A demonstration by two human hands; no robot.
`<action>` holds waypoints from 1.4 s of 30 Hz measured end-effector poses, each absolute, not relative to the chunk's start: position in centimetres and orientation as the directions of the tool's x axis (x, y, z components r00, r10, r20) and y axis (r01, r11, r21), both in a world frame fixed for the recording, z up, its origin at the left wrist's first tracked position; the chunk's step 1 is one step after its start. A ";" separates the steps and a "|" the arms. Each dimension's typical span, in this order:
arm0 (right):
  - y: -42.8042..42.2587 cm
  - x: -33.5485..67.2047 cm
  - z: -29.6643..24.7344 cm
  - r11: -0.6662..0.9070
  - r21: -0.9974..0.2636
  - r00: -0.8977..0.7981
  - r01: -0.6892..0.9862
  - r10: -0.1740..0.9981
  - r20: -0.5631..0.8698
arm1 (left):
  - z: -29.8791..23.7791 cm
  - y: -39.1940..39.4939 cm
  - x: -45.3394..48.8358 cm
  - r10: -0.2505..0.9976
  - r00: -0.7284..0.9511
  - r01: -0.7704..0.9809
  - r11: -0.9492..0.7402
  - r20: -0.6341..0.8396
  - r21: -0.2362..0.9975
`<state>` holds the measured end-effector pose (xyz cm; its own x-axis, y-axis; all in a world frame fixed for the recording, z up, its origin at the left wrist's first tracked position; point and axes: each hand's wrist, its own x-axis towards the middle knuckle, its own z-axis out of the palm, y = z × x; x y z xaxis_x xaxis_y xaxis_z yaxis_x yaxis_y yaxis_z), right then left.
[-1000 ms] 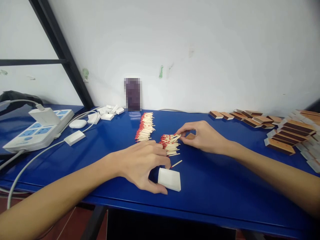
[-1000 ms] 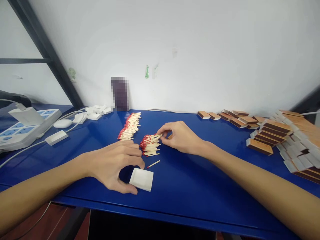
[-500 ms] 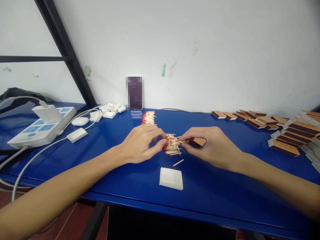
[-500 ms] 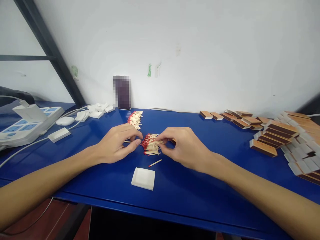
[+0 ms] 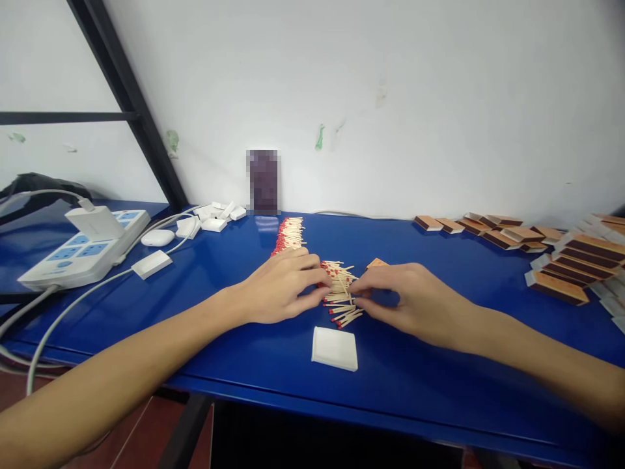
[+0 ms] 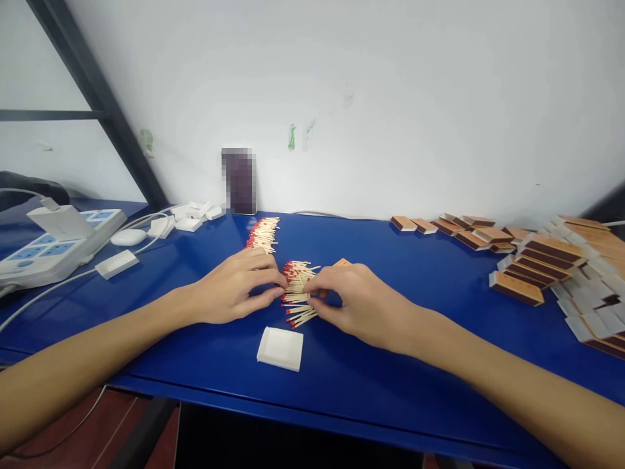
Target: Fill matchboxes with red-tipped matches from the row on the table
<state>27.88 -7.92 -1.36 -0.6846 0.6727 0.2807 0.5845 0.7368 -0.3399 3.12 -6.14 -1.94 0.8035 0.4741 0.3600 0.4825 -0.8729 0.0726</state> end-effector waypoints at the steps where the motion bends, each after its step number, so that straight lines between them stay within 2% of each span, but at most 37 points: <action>1: -7.7 28.2 -1.2 0.722 -0.348 -0.672 0.598 0.688 0.273 | -2.0 -6.1 3.2 0.474 0.806 0.478 -0.874 0.355 0.080; 6: -7.1 29.4 -0.6 0.669 -0.353 -0.705 0.654 0.708 0.035 | -2.0 -6.0 3.6 0.477 0.810 0.475 -0.875 0.340 0.096; 8: -7.0 29.5 -0.7 0.662 -0.369 -0.713 0.652 0.701 -0.002 | -2.1 -5.8 3.8 0.490 0.801 0.496 -0.865 0.343 0.076; 11: -7.1 29.6 -1.1 0.677 -0.370 -0.732 0.636 0.681 -0.012 | -2.2 -5.5 4.4 0.504 0.796 0.529 -0.849 0.336 0.020; 17: -7.2 31.1 -1.3 0.710 -0.239 -0.715 0.662 0.694 0.080 | -2.4 -5.0 5.5 0.444 0.852 0.489 -0.864 0.277 -0.117; 22: -7.2 31.7 -0.6 0.680 -0.283 -0.695 0.676 0.716 0.059 | -2.5 -4.8 6.0 0.353 0.884 0.430 -0.871 0.306 -0.238; 29: -7.8 31.3 -0.3 0.741 -0.277 -0.738 0.612 0.661 0.138 | -3.2 -4.4 6.1 0.283 0.884 0.395 -0.879 0.372 -0.269; 32: -8.1 30.8 0.1 0.727 -0.325 -0.717 0.605 0.675 0.173 | -2.9 -4.6 6.0 0.282 0.864 0.393 -0.896 0.418 -0.208; 35: -8.2 30.3 0.4 0.717 -0.379 -0.724 0.585 0.672 0.154 | -2.1 -5.1 5.7 0.366 0.810 0.429 -0.902 0.458 -0.038; 38: -8.1 29.9 0.2 0.745 -0.303 -0.735 0.594 0.656 0.171 | -1.5 -5.6 5.1 0.452 0.763 0.455 -0.883 0.462 0.112; 42: -7.8 29.7 -0.1 0.808 -0.184 -0.757 0.560 0.588 0.285 | -1.7 -6.1 4.7 0.496 0.767 0.461 -0.867 0.408 0.187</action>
<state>29.72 -7.81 -0.11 -0.7566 0.5885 0.2851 0.5595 0.8082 -0.1836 4.72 -6.13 -1.68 0.7665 0.4957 0.4083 0.4611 -0.8673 0.1873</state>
